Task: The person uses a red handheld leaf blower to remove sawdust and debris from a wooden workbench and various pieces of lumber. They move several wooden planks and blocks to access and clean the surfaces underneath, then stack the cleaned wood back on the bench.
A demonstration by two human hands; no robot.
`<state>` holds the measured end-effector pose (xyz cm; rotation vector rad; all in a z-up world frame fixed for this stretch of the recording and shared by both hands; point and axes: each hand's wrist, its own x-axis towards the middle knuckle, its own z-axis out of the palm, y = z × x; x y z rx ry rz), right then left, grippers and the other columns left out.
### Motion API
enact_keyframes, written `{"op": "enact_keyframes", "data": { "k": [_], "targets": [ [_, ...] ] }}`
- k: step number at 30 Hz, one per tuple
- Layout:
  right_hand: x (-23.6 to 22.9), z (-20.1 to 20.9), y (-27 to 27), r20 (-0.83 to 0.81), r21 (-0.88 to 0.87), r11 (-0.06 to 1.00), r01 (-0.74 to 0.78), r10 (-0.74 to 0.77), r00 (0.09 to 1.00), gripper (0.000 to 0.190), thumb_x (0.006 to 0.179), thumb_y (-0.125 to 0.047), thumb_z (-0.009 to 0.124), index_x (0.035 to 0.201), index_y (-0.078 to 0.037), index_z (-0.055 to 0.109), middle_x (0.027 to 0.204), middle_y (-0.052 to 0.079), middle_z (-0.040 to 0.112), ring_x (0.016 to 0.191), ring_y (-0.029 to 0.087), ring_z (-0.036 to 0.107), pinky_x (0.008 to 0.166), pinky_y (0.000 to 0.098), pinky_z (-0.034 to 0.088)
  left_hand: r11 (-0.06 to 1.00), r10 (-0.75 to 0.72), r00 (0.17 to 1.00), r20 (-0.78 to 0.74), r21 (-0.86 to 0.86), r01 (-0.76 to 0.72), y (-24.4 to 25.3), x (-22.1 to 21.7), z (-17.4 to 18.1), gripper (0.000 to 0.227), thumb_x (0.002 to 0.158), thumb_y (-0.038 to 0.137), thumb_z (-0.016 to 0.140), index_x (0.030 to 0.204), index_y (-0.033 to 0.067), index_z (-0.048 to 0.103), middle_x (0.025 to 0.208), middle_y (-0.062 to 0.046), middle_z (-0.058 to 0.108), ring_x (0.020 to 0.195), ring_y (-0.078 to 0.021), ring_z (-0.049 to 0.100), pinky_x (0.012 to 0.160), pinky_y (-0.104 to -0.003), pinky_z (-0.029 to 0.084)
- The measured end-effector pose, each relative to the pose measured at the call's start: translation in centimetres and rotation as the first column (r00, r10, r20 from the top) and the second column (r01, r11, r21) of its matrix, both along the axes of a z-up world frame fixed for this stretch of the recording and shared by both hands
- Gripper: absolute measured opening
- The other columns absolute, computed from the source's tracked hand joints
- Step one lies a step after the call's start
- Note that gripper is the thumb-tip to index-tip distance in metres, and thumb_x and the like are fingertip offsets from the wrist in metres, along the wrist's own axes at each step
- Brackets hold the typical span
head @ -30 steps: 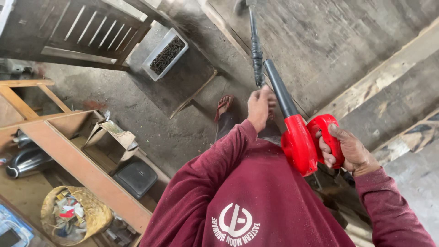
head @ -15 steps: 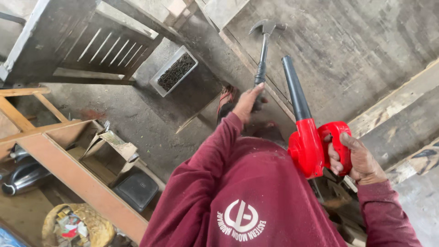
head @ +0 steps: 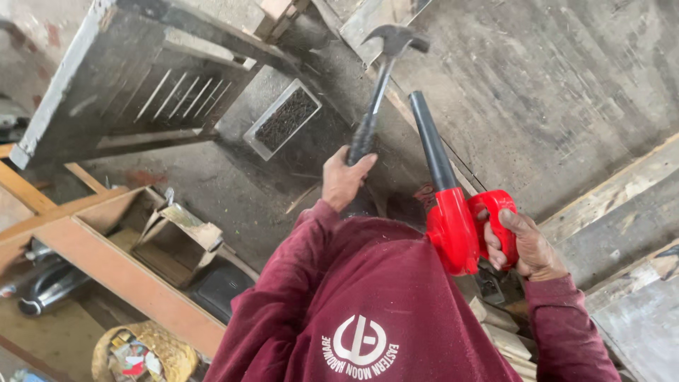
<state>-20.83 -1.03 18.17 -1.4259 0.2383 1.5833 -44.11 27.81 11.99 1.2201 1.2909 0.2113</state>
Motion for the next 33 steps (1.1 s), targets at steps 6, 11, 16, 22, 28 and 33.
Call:
{"op": "enact_keyframes", "data": {
  "k": [6,11,16,22,28,33],
  "targets": [
    [0.8,-0.8,2.6,-0.053,0.008,0.996,-0.089,0.089,0.995,0.063,0.084,-0.057,0.07,0.113,-0.003,0.057,0.065,0.004,0.054,0.043,0.016,0.053,0.037,0.036,0.047,0.984,-0.01,0.94,-0.342,0.162,0.07,-3.9,-11.2,-3.8,0.045,0.081,0.04,0.082,0.092,-0.0025,0.071,0.074,-0.015,0.07,0.069,-0.0269,0.067,0.068,-0.04,0.053],
    [0.4,-1.5,4.9,-0.035,-0.013,0.953,-0.303,0.303,0.952,0.056,0.089,-0.052,0.067,0.116,-0.004,0.058,0.062,0.005,0.053,0.04,0.016,0.05,0.037,0.0334,0.045,1.0,0.027,0.87,-0.492,0.009,-0.026,-10.3,-17.1,-8.7,0.047,0.075,0.043,0.081,0.091,-0.001,0.074,0.082,-0.02,0.075,0.08,-0.0316,0.075,0.078,-0.042,0.056],
    [-2.9,-4.4,6.9,0.043,-0.214,0.798,-0.564,0.584,0.81,0.04,0.092,-0.039,0.064,0.115,-0.008,0.056,0.068,0.002,0.055,0.042,0.015,0.049,0.035,0.0311,0.041,0.981,0.151,0.825,-0.545,-0.022,-0.194,-16.1,-19.5,-13.6,0.048,0.072,0.043,0.08,0.094,0.0007,0.075,0.08,-0.02,0.075,0.08,-0.0342,0.075,0.077,-0.044,0.056],
    [-5.6,-7.1,5.1,-0.099,-0.089,0.799,-0.595,0.588,0.803,0.035,0.094,-0.04,0.064,0.105,-0.007,0.056,0.067,0.002,0.055,0.044,0.012,0.052,0.034,0.0288,0.044,0.974,0.176,0.755,-0.632,0.003,-0.225,-19.0,-23.0,-16.9,0.048,0.072,0.044,0.079,0.094,0.0012,0.076,0.08,-0.02,0.074,0.08,-0.0333,0.075,0.078,-0.044,0.056],
    [-9.0,-11.1,3.8,-0.13,-0.126,0.842,-0.524,0.51,0.85,0.037,0.094,-0.043,0.062,0.101,-0.008,0.056,0.064,0.005,0.053,0.037,0.015,0.049,0.032,0.0307,0.043,0.992,0.126,0.796,-0.592,0.066,-0.108,-13.3,-25.4,-20.6,0.046,0.069,0.043,0.08,0.094,0.0038,0.077,0.082,-0.019,0.074,0.081,-0.0329,0.074,0.078,-0.044,0.055],
    [-13.2,-14.5,5.0,-0.095,-0.219,0.861,-0.459,0.449,0.888,0.04,0.094,-0.042,0.062,0.102,-0.004,0.053,0.064,0.004,0.053,0.037,0.015,0.05,0.031,0.0326,0.043,0.993,0.0,0.792,-0.611,-0.095,-0.073,-6.5,-28.0,-25.9,0.045,0.069,0.044,0.078,0.099,0.0101,0.077,0.086,-0.017,0.076,0.083,-0.0309,0.076,0.081,-0.044,0.057]
  ]
}}
